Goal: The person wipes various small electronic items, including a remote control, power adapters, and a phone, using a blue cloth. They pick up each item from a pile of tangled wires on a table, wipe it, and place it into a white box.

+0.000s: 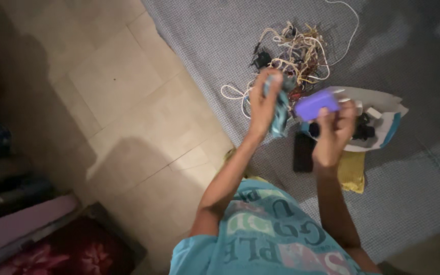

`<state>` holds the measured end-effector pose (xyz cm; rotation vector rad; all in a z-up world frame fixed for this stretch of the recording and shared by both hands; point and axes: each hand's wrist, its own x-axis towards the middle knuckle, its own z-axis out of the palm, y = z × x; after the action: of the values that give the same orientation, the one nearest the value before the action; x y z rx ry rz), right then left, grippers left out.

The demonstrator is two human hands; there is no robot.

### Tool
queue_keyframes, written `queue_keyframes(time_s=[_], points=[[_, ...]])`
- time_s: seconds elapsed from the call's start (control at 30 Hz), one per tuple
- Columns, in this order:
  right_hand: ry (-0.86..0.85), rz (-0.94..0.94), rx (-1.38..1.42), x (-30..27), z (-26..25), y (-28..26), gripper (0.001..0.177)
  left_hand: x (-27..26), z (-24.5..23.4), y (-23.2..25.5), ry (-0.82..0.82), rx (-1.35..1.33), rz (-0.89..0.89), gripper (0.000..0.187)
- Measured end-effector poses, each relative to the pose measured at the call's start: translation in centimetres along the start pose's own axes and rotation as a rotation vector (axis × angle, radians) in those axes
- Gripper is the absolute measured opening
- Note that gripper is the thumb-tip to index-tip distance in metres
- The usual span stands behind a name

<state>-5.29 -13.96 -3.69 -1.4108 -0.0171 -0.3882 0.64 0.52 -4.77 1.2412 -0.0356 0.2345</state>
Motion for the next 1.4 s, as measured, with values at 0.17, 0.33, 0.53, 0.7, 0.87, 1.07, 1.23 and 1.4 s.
queue_keyframes(time_s=[0.17,0.33,0.53,0.7,0.87,1.07,1.23,1.4], points=[[0.002,0.103,0.276,-0.3,0.1,-0.9,0.032,-4.1,2.7,-3.9,-0.025,0.135,-0.181,0.054],[0.018,0.013,0.13,-1.3,0.5,-1.1,0.048,-3.4,2.5,-3.4,0.146,0.089,-0.08,0.045],[-0.021,0.102,-0.032,-1.8,-1.1,-0.9,0.054,-1.6,2.1,0.3,0.041,0.604,0.042,0.036],[0.089,-0.067,-0.066,-1.4,-2.2,-0.7,0.051,0.7,-1.4,1.9,0.016,0.464,-0.195,0.019],[0.017,0.164,0.391,0.3,-4.1,-0.5,0.046,-2.5,-2.7,1.0,-0.497,0.451,0.345,0.058],[0.003,0.005,-0.315,1.0,-4.9,2.5,0.048,-7.0,-1.8,2.5,-0.886,1.247,0.063,0.036],[-0.927,0.311,-0.235,-1.9,-7.0,-0.2,0.049,-1.7,-4.0,6.4,-0.908,0.793,0.326,0.026],[-0.186,-0.031,0.255,1.9,-6.5,-2.0,0.041,-2.7,-1.3,4.9,-0.923,0.662,0.122,0.028]])
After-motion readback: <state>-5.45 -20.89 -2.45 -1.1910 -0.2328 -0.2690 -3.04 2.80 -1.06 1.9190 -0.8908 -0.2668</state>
